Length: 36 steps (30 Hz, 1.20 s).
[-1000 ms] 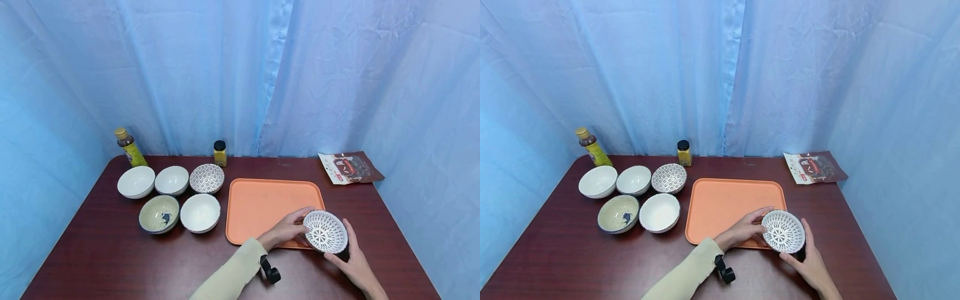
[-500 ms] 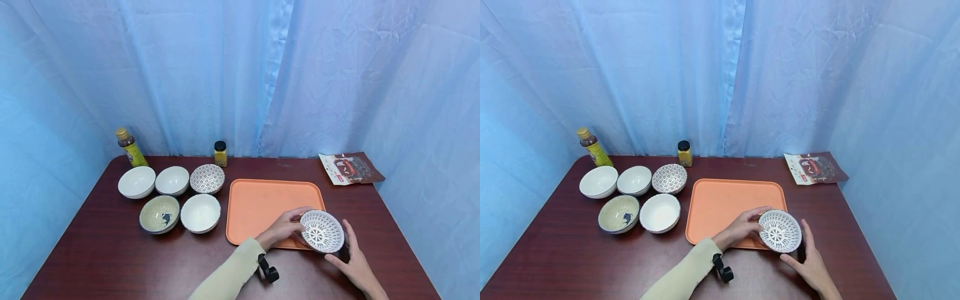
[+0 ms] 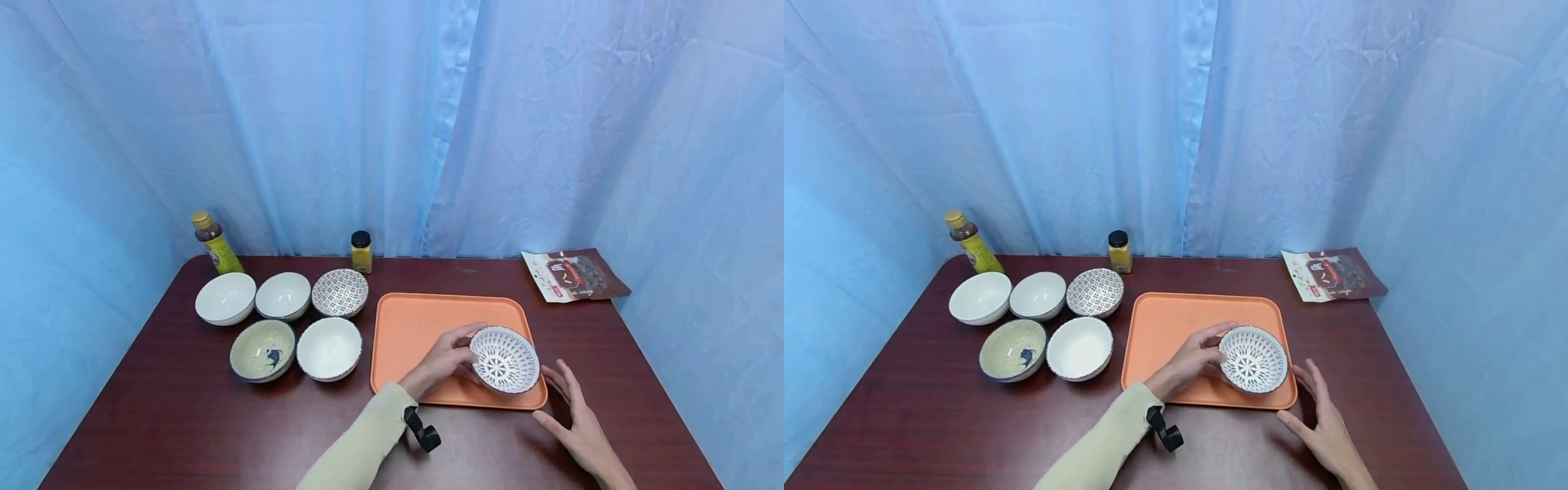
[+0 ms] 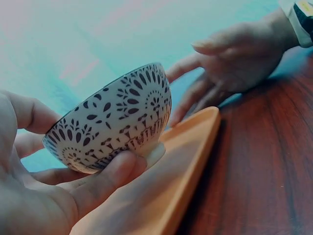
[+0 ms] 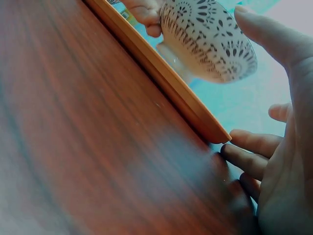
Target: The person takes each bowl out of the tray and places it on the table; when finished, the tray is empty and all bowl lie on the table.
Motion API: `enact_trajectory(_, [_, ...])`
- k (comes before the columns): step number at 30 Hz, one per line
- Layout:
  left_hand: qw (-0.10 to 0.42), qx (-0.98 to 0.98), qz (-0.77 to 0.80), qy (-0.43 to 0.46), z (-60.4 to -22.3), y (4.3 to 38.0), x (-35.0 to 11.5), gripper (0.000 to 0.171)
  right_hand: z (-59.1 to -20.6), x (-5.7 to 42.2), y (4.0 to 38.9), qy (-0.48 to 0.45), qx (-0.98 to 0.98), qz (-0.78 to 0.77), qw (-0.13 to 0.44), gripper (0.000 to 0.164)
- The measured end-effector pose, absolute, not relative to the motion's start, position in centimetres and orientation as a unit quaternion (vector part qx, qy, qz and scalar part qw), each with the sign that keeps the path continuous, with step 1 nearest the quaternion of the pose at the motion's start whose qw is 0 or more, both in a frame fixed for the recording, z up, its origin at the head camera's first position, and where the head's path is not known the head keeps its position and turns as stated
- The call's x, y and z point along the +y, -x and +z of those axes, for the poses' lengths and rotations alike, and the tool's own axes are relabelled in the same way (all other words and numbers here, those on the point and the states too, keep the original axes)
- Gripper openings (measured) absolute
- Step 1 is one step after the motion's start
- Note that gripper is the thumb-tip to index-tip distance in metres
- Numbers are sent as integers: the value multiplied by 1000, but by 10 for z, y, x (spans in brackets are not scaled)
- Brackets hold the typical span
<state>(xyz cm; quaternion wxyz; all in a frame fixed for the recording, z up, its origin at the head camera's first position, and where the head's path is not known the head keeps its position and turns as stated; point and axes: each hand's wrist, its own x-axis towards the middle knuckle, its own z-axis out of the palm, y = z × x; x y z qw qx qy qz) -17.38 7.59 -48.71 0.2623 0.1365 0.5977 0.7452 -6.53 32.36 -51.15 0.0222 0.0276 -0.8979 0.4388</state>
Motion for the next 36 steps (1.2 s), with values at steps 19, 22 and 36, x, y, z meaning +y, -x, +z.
enact_trajectory(19, [204,604,763,-109,-450,179,19,66,-515,323,67,-32,-915,397,56,88])
enact_trajectory(22, [200,596,771,-103,-445,180,9,68,-514,324,68,-28,-918,392,47,86])
enact_trajectory(36, [165,578,795,-81,-428,179,-38,69,-519,323,70,-74,-919,372,105,80])
